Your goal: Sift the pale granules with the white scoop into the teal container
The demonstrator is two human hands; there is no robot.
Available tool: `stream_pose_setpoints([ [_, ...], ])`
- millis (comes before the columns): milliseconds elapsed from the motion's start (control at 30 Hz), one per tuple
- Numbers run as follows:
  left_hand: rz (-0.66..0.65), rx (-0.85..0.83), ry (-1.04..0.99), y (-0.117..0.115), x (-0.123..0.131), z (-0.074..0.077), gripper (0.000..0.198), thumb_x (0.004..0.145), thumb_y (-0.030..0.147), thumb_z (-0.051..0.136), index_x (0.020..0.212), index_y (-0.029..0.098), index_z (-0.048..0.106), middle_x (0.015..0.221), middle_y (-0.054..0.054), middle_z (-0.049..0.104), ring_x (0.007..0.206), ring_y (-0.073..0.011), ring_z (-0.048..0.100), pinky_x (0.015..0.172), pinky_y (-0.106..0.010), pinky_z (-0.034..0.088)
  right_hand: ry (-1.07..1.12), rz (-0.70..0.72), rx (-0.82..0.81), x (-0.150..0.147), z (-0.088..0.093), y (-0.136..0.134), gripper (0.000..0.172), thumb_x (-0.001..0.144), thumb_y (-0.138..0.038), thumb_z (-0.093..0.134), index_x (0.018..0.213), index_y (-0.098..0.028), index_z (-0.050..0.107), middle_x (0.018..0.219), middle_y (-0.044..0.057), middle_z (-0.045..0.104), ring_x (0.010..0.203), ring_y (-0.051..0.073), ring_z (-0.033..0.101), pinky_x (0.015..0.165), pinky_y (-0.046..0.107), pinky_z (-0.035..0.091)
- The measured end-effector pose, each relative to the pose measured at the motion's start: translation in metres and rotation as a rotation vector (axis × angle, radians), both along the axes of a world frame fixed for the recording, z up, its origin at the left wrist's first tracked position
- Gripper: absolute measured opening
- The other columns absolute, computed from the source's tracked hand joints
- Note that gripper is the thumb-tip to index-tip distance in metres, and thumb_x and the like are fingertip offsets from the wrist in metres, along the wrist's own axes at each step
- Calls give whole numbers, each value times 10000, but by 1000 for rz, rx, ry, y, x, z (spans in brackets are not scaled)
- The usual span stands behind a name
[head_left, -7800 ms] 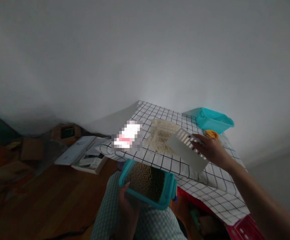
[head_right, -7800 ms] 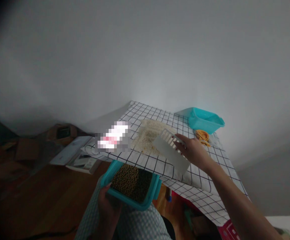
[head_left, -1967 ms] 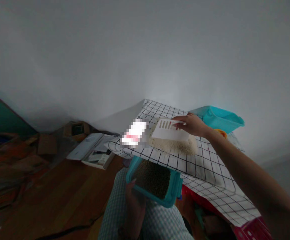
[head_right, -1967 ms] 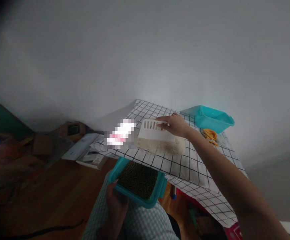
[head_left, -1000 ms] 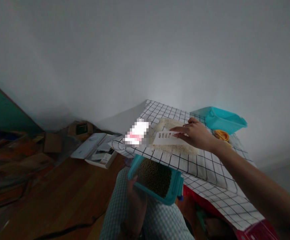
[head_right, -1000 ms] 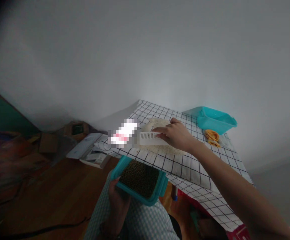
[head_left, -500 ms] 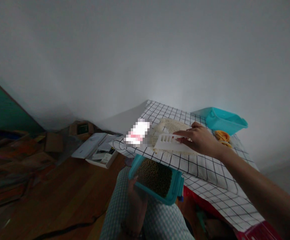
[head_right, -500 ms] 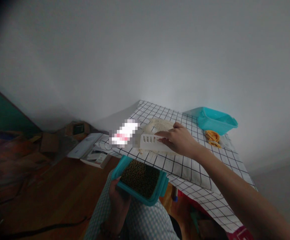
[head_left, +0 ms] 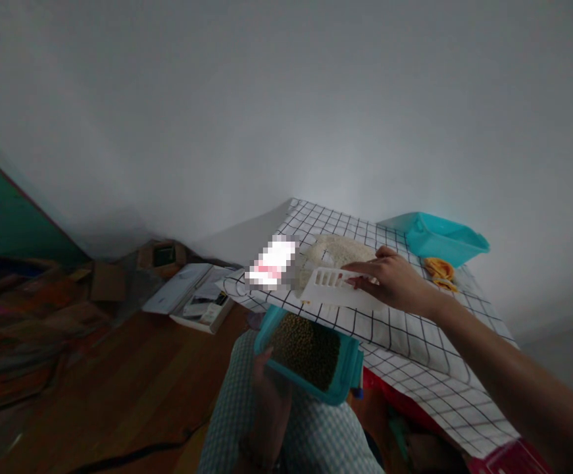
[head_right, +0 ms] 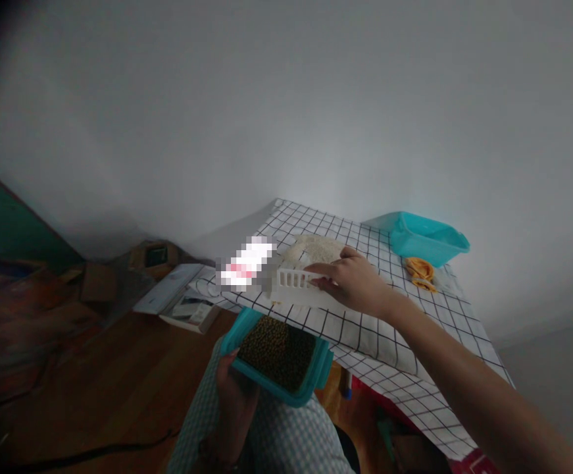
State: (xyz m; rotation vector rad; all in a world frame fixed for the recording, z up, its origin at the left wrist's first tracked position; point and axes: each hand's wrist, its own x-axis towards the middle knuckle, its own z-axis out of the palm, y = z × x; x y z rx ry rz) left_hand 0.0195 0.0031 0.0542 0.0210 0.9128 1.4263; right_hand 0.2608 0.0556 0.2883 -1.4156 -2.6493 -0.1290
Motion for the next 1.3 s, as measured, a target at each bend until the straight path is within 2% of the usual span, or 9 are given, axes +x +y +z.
stream_pose_setpoints([
  [100, 0, -69, -80, 1, 1, 7, 294, 770, 337, 722, 998, 185, 829, 1098, -160, 861, 974, -304, 818, 986, -426, 639, 20, 18, -7, 2, -1, -4, 333, 1107, -278, 536, 1372, -232, 731, 1031, 60, 876, 768, 203, 750, 911, 407, 420],
  [233, 16, -79, -93, 2, 2, 14, 291, 758, 322, 713, 994, 194, 824, 1077, -152, 864, 978, -318, 817, 998, -461, 642, 41, 15, 8, 4, 1, -6, 344, 1099, -280, 534, 1373, -228, 736, 1120, 76, 868, 778, 206, 744, 896, 404, 423],
  [433, 17, -112, -105, 2, 1, 12, 258, 802, 298, 691, 1011, 197, 804, 1106, -147, 859, 1004, -323, 814, 1036, -514, 624, 4, -10, 5, 6, -3, -3, 339, 1091, -273, 557, 1366, -217, 747, 1071, 82, 872, 778, 207, 753, 901, 403, 416],
  [633, 31, -104, -118, 2, 1, 8, 247, 806, 295, 711, 1015, 208, 808, 1048, -123, 867, 944, -291, 811, 998, -444, 642, 8, -2, 10, 8, -5, -5, 356, 1091, -273, 553, 1394, -246, 739, 1117, 74, 869, 792, 202, 762, 896, 401, 426],
  [833, 38, -125, -128, 1, 3, 16, 263, 819, 258, 688, 1043, 176, 799, 1033, -118, 864, 938, -287, 810, 1017, -453, 630, 21, 4, 20, 9, -1, -7, 346, 1094, -286, 545, 1367, -238, 752, 1121, 82, 868, 799, 207, 766, 893, 402, 435],
  [967, 26, -104, -121, 0, 2, 17, 279, 805, 294, 707, 1053, 193, 785, 1008, -118, 859, 950, -301, 812, 1028, -474, 622, -18, -64, 55, 10, -2, -9, 348, 1098, -300, 544, 1364, -211, 750, 1053, 91, 873, 742, 214, 749, 889, 407, 443],
  [1100, 6, -80, -97, 1, 1, 12, 277, 777, 329, 743, 1033, 230, 775, 982, -115, 851, 988, -315, 807, 1032, -485, 618, -81, -131, 74, 8, -13, -6, 334, 1101, -277, 551, 1361, -218, 752, 919, 73, 868, 738, 212, 762, 908, 395, 464],
  [1300, 37, -115, -97, 2, 1, 12, 207, 775, 296, 738, 975, 250, 762, 977, -96, 848, 921, -290, 797, 1013, -480, 628, -209, -380, 159, 7, -27, 11, 373, 1113, -279, 532, 1432, -227, 719, 892, 86, 861, 761, 237, 776, 828, 371, 481],
])
